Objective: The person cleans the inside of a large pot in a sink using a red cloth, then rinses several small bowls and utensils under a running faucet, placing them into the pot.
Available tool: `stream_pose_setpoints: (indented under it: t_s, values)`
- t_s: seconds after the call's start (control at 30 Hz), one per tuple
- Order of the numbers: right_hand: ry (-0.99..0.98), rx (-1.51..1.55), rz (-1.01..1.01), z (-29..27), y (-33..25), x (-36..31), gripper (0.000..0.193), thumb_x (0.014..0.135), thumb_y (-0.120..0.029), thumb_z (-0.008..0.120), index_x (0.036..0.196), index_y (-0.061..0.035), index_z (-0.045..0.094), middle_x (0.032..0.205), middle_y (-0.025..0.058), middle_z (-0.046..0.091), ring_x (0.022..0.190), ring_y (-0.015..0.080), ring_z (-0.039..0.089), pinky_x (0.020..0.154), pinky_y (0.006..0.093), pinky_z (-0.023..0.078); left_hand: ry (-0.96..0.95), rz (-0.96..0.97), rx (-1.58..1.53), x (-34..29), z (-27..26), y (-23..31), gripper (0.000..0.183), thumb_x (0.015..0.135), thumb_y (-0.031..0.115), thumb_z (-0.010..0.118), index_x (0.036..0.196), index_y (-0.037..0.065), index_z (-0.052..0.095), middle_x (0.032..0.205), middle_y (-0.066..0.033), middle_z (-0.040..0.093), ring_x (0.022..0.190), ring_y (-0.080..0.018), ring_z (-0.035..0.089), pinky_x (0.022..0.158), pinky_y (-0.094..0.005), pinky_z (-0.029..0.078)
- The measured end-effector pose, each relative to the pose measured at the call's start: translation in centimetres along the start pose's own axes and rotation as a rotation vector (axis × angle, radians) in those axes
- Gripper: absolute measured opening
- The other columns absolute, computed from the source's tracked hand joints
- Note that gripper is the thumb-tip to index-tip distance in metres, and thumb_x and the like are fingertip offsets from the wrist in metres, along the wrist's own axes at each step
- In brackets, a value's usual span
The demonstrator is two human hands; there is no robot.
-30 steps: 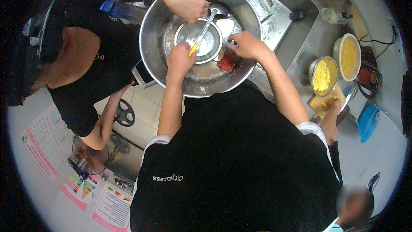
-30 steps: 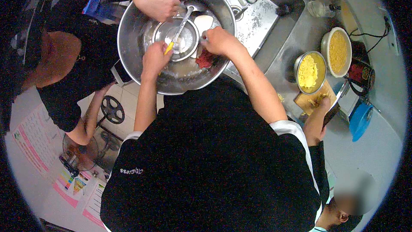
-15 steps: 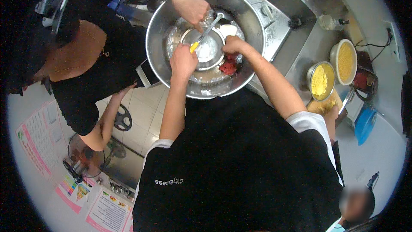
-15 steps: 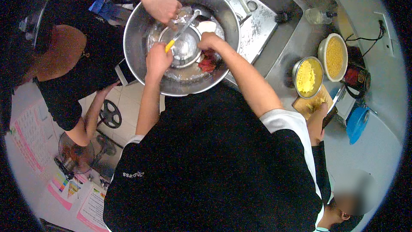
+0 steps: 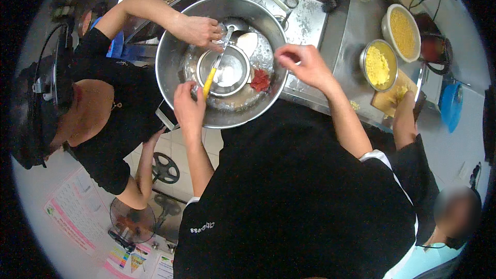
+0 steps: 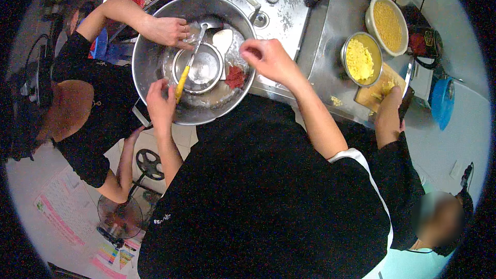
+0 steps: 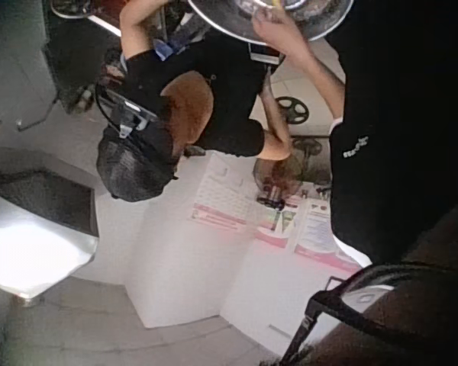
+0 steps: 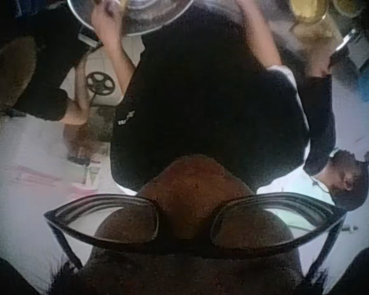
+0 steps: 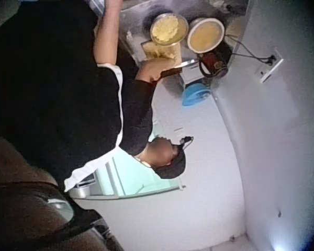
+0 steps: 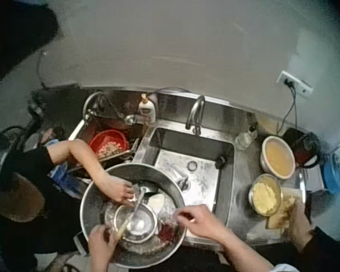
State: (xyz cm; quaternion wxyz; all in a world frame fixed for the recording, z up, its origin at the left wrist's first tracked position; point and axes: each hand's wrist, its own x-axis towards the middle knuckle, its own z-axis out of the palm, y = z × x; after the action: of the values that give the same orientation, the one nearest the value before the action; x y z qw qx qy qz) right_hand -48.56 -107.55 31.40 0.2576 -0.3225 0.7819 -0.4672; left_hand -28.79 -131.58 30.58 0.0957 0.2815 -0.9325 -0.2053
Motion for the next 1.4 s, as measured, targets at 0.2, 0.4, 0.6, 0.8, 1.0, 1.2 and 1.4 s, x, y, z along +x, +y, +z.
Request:
stream_pose_setpoints:
  t_s: [0.2, 0.4, 0.6, 0.8, 1.0, 1.2, 1.4]
  values:
    - [0.091, 0.151, 0.118, -0.7, 0.2, -0.3, 0.017, 0.086, -0.013, 0.054, 0.088, 0.0019, 0.062, 0.074, 0.0065, 0.064, 0.07, 0.0091, 0.061, 0.066, 0.0246, 0.05, 0.003, -0.006, -0.023, -0.7, -1.5, -0.9, 0.014, 0.077, 0.009, 0.061, 0.088, 0.0, 0.06, 0.082, -0.0141, 0.059, 0.077, -0.0273, 0.059, 0.071, -0.0339, 0.046]
    - [-0.283, -0.464, -0.056, 5.1, 1.0, 4.0, 0.024, 0.078, -0.011, 0.055, 0.101, -0.0081, 0.062, 0.077, 0.0117, 0.066, 0.075, 0.0228, 0.065, 0.066, 0.0355, 0.052, -0.018, -0.009, -0.054, -0.7, -1.1, -0.2, 0.013, 0.078, 0.008, 0.06, 0.088, -0.001, 0.06, 0.082, -0.0143, 0.059, 0.077, -0.028, 0.059, 0.07, -0.0343, 0.045]
    - [-0.7, -0.816, 0.041, 12.7, 4.5, 6.1, 0.031, 0.076, -0.013, 0.056, 0.106, -0.0109, 0.061, 0.09, 0.0134, 0.065, 0.082, 0.0299, 0.064, 0.069, 0.0405, 0.052, -0.055, 0.015, -0.058, -1.1, 0.5, -0.2, 0.014, 0.078, 0.009, 0.059, 0.088, -0.001, 0.06, 0.084, -0.0152, 0.059, 0.078, -0.0314, 0.058, 0.07, -0.037, 0.045]
    - [-0.531, -0.756, 0.034, 11.7, 2.1, 7.1, 0.02, 0.07, -0.012, 0.059, 0.085, -0.0017, 0.068, 0.088, 0.0163, 0.065, 0.085, 0.0283, 0.064, 0.072, 0.0353, 0.053, -0.11, -0.073, 0.031, -1.8, 0.5, 0.0, 0.017, 0.079, 0.014, 0.058, 0.09, 0.001, 0.06, 0.087, -0.0142, 0.059, 0.085, -0.0312, 0.058, 0.074, -0.0383, 0.045]
    - [-0.409, -0.011, 0.541, 11.5, 6.5, 9.5, 0.045, 0.064, -0.02, 0.07, 0.094, 0.0112, 0.056, 0.087, 0.0176, 0.064, 0.067, 0.026, 0.064, 0.053, 0.0353, 0.054, -0.471, -0.052, 0.184, -0.2, 2.2, 0.8, 0.034, 0.078, 0.023, 0.063, 0.107, 0.006, 0.061, 0.11, -0.0147, 0.053, 0.099, -0.033, 0.055, 0.083, -0.042, 0.045]
    - [-0.211, -0.19, 0.562, 12.6, 7.1, 10.3, 0.038, 0.068, -0.01, 0.058, 0.098, 0.0122, 0.051, 0.081, 0.0197, 0.063, 0.065, 0.0253, 0.065, 0.049, 0.0339, 0.053, -0.52, -0.045, 0.221, 0.6, 3.9, 0.7, 0.035, 0.077, 0.025, 0.064, 0.107, 0.007, 0.06, 0.117, -0.0175, 0.048, 0.105, -0.035, 0.052, 0.087, -0.043, 0.043]
    - [-0.319, -0.128, 0.553, 8.9, 1.9, 8.2, 0.018, 0.07, -0.003, 0.05, 0.077, 0.009, 0.061, 0.072, 0.0203, 0.064, 0.056, 0.0255, 0.064, 0.048, 0.0373, 0.053, -0.587, -0.095, 0.135, -0.2, 5.3, -2.5, 0.03, 0.078, 0.022, 0.059, 0.104, 0.006, 0.06, 0.106, -0.0195, 0.053, 0.101, -0.0359, 0.053, 0.086, -0.0428, 0.043]
